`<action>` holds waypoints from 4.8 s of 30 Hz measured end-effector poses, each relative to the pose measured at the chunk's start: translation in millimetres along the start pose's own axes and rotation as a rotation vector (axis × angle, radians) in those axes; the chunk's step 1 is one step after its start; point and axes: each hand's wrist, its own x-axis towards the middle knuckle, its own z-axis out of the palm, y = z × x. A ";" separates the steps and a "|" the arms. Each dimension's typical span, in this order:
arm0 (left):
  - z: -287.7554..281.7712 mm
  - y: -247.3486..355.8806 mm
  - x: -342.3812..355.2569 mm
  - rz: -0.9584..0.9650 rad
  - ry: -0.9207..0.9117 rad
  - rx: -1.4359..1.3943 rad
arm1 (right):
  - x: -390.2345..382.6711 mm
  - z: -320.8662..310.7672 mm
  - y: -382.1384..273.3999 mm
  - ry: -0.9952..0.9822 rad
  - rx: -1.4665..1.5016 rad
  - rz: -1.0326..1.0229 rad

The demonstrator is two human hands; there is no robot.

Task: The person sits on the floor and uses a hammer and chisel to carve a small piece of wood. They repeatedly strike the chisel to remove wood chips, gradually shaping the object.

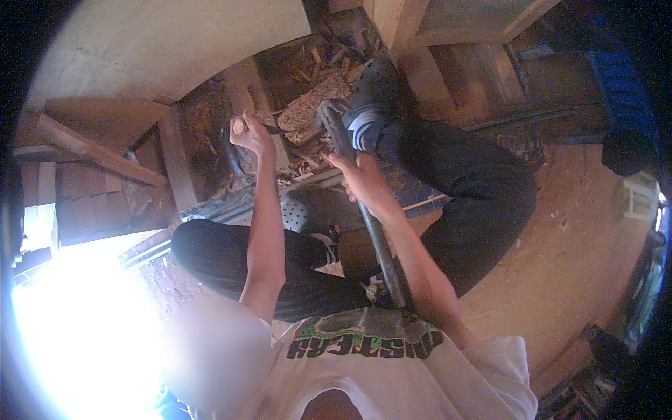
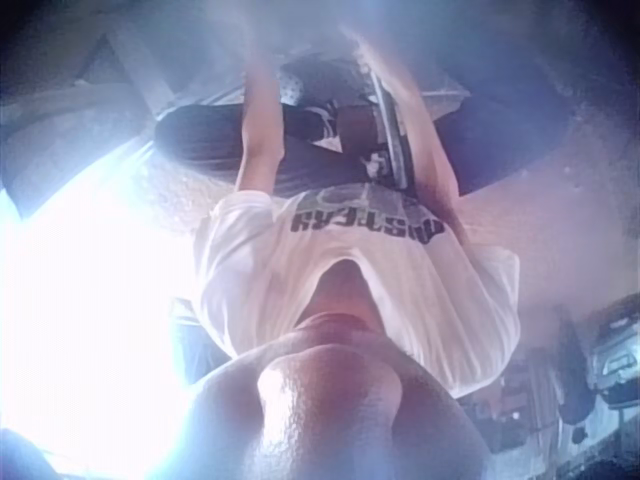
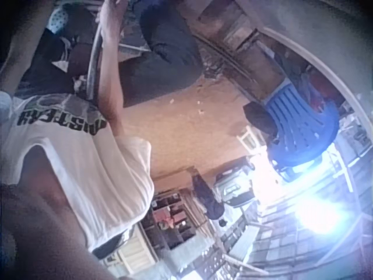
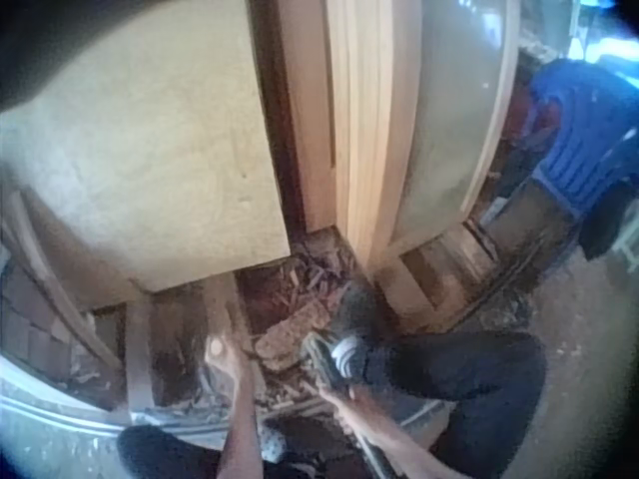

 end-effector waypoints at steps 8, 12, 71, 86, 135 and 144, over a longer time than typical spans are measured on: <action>-1.1 23.9 14.6 -0.187 0.130 -0.262 | 2.8 1.5 2.3 0.009 -0.035 0.031; 6.6 29.2 7.0 0.059 0.019 0.029 | 3.3 0.8 1.3 -0.006 -0.031 0.043; 39.6 11.3 -28.7 0.156 -0.400 0.315 | -16.1 38.2 -110.4 -0.029 -0.085 -1.124; 39.3 -2.7 -27.7 0.128 -0.456 0.369 | -15.2 23.7 -120.7 -0.151 0.109 -1.024; 47.9 -5.0 -19.5 0.109 -0.601 0.424 | -34.2 -12.0 -30.7 -0.018 0.009 -0.157; 75.9 -19.3 4.1 0.136 -0.617 0.439 | -10.7 -14.7 -7.8 -0.072 -0.017 -0.063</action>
